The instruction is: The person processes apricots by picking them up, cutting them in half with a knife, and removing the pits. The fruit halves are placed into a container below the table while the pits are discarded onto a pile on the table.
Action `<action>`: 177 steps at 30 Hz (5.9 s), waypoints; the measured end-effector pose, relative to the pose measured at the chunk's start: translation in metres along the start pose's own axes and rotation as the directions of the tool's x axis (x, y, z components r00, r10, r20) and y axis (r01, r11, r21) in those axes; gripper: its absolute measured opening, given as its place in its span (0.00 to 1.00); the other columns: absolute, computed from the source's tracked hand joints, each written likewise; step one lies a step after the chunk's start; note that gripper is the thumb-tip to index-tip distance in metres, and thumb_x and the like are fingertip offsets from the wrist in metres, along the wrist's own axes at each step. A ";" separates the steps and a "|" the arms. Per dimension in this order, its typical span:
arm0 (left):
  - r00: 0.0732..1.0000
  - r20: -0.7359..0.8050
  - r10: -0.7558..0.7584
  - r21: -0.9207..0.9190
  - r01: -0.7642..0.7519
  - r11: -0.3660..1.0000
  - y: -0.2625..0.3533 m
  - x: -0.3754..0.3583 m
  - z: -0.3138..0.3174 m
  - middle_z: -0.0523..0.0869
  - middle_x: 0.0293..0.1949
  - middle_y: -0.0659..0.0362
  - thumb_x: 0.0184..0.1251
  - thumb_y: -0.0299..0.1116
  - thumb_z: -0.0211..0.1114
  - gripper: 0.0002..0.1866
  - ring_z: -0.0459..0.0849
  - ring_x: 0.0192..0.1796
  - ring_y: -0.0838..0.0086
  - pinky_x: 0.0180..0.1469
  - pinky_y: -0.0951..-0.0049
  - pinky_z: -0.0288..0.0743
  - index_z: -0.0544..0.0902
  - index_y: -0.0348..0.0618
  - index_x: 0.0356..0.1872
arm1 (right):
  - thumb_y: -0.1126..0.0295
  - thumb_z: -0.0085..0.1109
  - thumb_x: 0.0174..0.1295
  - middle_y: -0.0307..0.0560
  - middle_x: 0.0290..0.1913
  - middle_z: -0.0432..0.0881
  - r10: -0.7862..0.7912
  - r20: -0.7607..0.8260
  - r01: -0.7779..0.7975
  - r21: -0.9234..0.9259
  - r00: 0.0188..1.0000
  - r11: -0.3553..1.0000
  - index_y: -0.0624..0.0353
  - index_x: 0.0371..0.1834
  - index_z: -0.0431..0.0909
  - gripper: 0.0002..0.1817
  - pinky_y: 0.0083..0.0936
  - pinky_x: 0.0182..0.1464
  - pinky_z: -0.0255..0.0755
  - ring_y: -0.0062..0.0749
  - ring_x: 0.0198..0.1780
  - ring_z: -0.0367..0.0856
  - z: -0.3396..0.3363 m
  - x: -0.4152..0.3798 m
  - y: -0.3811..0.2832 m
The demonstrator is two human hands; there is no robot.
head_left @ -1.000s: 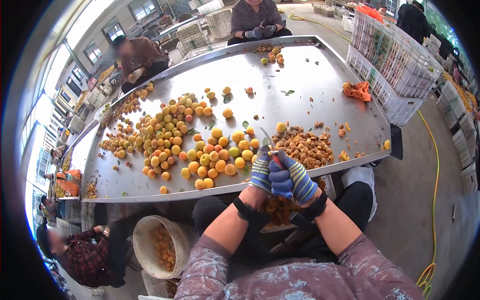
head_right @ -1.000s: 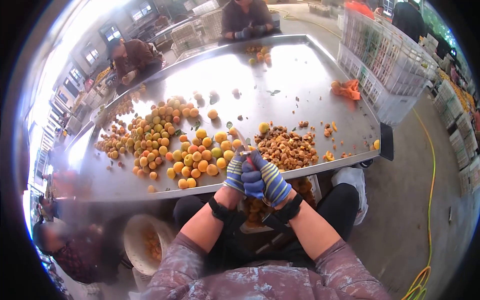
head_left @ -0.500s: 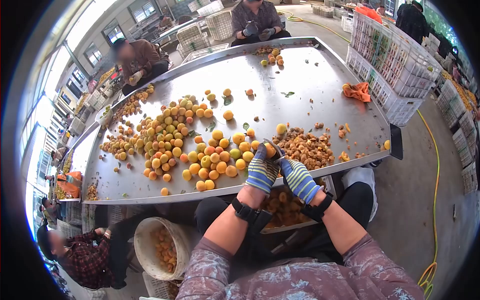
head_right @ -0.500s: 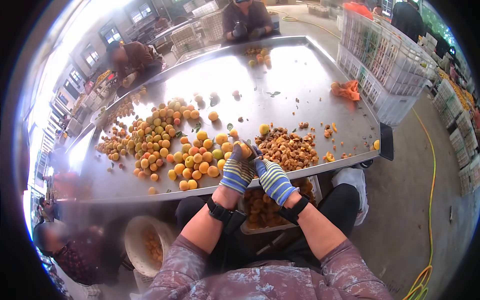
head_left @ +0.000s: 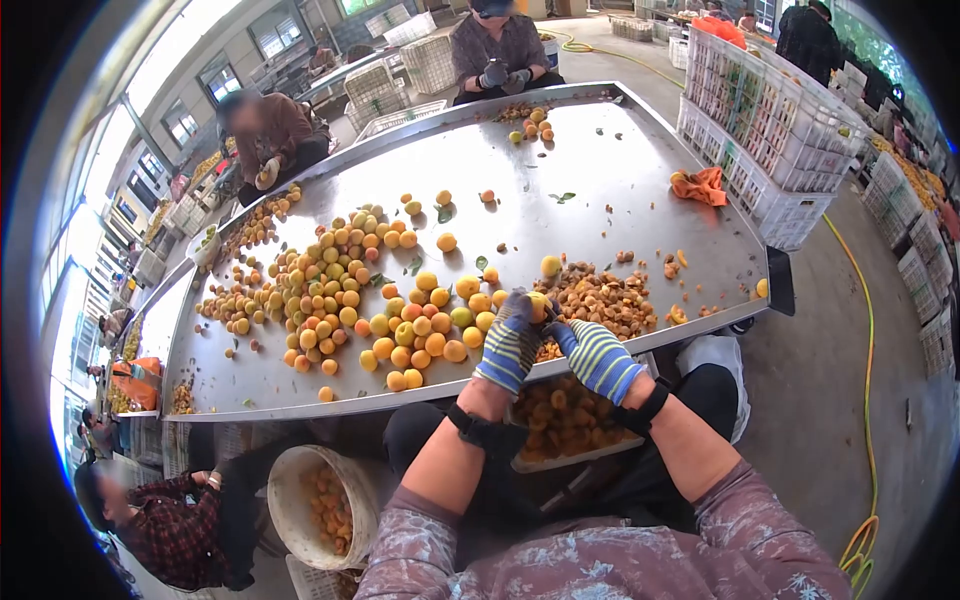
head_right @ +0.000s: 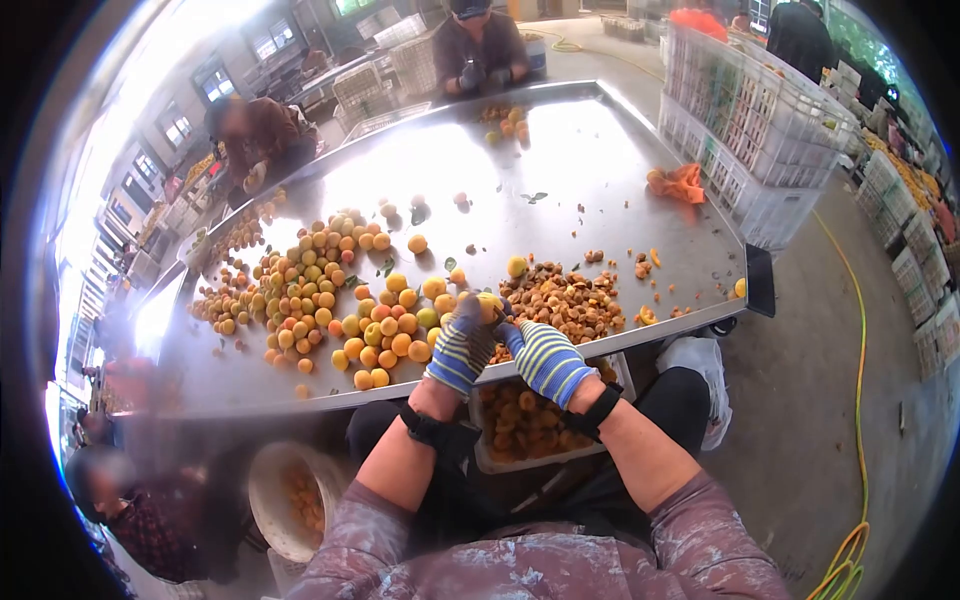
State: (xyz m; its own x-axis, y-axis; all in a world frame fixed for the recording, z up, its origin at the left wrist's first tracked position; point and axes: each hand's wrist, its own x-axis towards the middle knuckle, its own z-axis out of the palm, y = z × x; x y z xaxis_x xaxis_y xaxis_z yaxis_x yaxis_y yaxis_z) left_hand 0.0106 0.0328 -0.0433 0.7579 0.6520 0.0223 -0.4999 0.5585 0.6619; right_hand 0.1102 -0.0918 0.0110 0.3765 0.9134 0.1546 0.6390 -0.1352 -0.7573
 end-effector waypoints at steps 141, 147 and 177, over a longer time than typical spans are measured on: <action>0.908 -0.382 0.174 0.319 -0.047 0.947 -0.018 -0.012 0.031 0.81 0.24 0.60 0.66 0.57 0.54 0.28 0.79 0.24 0.76 0.28 0.77 0.75 0.78 0.38 0.28 | 0.50 0.55 0.64 0.28 0.10 0.58 0.318 -0.240 0.110 0.919 0.917 0.379 0.46 0.16 0.61 0.23 0.16 0.10 0.51 0.13 0.10 0.56 0.001 0.063 -0.051; 0.912 -0.337 0.232 0.467 -0.052 0.883 -0.027 -0.002 0.012 0.77 0.19 0.62 0.70 0.54 0.51 0.27 0.73 0.21 0.81 0.22 0.77 0.68 0.79 0.39 0.24 | 0.48 0.50 0.66 0.27 0.10 0.54 0.477 -0.075 0.033 0.995 0.876 0.095 0.42 0.16 0.57 0.23 0.19 0.10 0.47 0.16 0.08 0.51 0.017 0.068 -0.026; 0.921 -0.091 -0.378 -0.082 0.371 0.925 -0.001 -0.015 0.026 0.77 0.17 0.58 0.59 0.70 0.48 0.37 0.75 0.19 0.70 0.21 0.72 0.69 0.79 0.39 0.26 | 0.45 0.47 0.66 0.26 0.13 0.49 0.508 0.038 0.078 0.975 0.861 -0.207 0.42 0.15 0.55 0.25 0.23 0.17 0.47 0.19 0.13 0.48 -0.008 0.059 0.027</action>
State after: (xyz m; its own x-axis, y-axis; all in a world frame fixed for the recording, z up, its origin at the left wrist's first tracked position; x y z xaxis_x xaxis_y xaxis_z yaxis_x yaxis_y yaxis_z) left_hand 0.0107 0.0097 -0.0249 0.8492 0.4362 -0.2977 -0.2154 0.8008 0.5589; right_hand 0.1553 -0.0448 0.0045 0.6227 0.7323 -0.2757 -0.7567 0.4739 -0.4504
